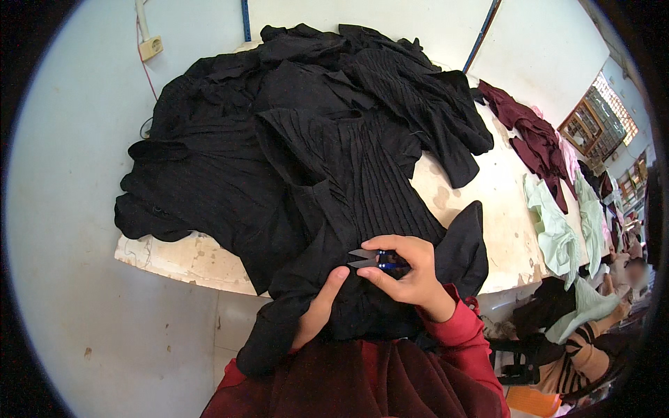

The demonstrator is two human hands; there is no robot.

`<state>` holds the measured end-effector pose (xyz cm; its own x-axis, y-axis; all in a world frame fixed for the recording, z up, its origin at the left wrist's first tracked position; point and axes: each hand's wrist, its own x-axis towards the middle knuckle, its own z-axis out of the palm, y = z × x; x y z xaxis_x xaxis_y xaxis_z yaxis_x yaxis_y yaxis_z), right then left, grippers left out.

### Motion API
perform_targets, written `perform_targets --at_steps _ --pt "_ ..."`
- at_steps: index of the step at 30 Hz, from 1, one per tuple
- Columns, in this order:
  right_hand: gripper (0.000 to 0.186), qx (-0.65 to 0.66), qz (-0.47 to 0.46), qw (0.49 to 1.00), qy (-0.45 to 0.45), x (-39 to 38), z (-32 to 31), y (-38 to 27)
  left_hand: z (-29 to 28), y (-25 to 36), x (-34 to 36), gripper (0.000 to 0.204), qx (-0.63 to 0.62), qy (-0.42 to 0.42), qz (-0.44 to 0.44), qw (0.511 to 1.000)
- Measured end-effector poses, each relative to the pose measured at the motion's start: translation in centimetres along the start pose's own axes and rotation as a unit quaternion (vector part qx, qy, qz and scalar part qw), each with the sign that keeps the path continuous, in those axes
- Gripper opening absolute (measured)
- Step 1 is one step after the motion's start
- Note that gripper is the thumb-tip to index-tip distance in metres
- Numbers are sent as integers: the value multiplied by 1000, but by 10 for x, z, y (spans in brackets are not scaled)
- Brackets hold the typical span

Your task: The person uses a small blade to cut seams and remove tags from black garments laid on a table. They repeatedly lift, align, and trim fabric edges, then set the trimmed pieces aside.

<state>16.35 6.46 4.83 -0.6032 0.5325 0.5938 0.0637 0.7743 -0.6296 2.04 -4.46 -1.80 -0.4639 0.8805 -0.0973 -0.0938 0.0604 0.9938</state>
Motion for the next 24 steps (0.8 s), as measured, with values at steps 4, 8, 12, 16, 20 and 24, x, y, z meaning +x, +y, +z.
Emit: perform_targets --at_steps 4,8,12,16,20,24 --pt "27 -40 -27 999 2 0 1 1 -1 3 -1 64 -22 -29 -8 999" --pt "22 -39 -30 999 8 0 2 6 -1 8 -1 65 -2 -19 -14 1000" --pt "19 -20 -19 999 41 5 2 6 -2 -12 5 66 -22 -3 -14 1000" --pt "22 64 33 997 4 1 1 10 -2 -16 5 65 -120 -33 4 992" --pt "24 228 128 965 15 6 9 3 3 -32 11 59 -74 9 76 994" --pt "10 118 63 991 5 7 20 11 4 -5 5 54 -2 -9 109 994"
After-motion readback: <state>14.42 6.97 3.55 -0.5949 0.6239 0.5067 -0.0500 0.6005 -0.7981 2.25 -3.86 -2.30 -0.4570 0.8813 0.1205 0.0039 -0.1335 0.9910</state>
